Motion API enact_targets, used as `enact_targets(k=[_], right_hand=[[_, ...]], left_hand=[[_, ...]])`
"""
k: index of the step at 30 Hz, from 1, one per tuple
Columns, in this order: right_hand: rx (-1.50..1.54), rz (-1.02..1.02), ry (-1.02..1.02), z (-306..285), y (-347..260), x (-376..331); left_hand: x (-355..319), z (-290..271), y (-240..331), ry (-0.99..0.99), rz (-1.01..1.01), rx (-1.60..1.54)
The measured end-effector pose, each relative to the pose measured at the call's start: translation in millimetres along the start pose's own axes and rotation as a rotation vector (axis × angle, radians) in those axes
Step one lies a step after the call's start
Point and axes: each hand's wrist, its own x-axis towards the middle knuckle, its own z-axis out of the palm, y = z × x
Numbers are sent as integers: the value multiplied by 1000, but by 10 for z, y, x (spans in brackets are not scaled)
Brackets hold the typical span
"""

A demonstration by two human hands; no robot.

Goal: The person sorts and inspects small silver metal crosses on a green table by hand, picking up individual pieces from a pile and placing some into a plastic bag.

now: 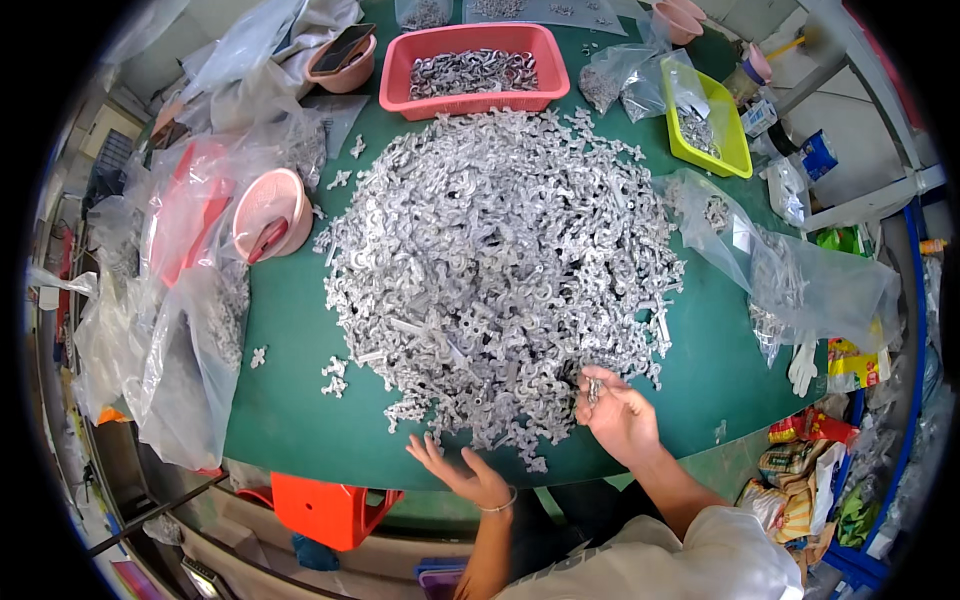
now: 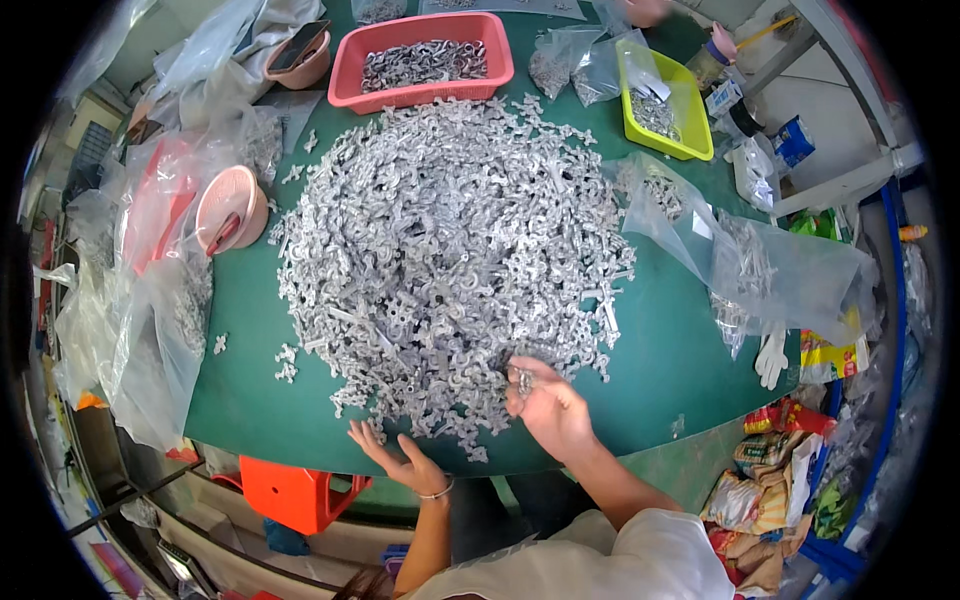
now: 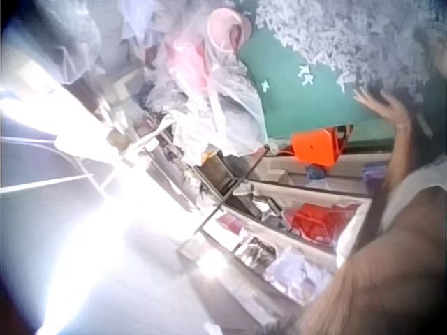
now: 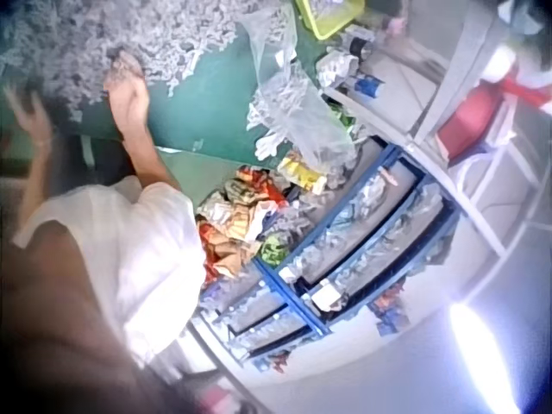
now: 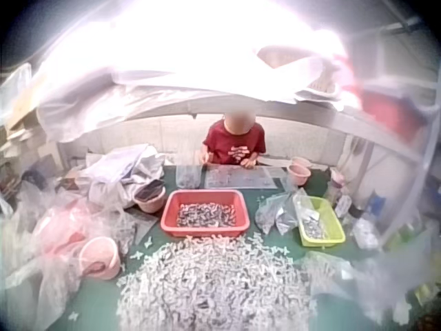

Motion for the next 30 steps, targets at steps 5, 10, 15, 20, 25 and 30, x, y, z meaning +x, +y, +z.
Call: enact_targets(k=[5,10,15,20,25,30], right_hand=[[181,78,-147,370,17,67],[39,132,-171,839,293,134],[74,300,-199,1201,942,294],[-368,279,-144,1315,1943,697],[-867,-67,-278,1888,2868,1475],[-1365,-687,-286,2366,3345,2778]], left_hand=[[-73,-324,-316,98,41,-2],[-295,-831,-1122,124,16,37],[-265,-1552,-2482,-238,-162,450],[456,-1928,-3617,-373,-165,717],[941,-2242,-4255,-331,-185,932],[1104,-2233,-4554,-469,-114,962]])
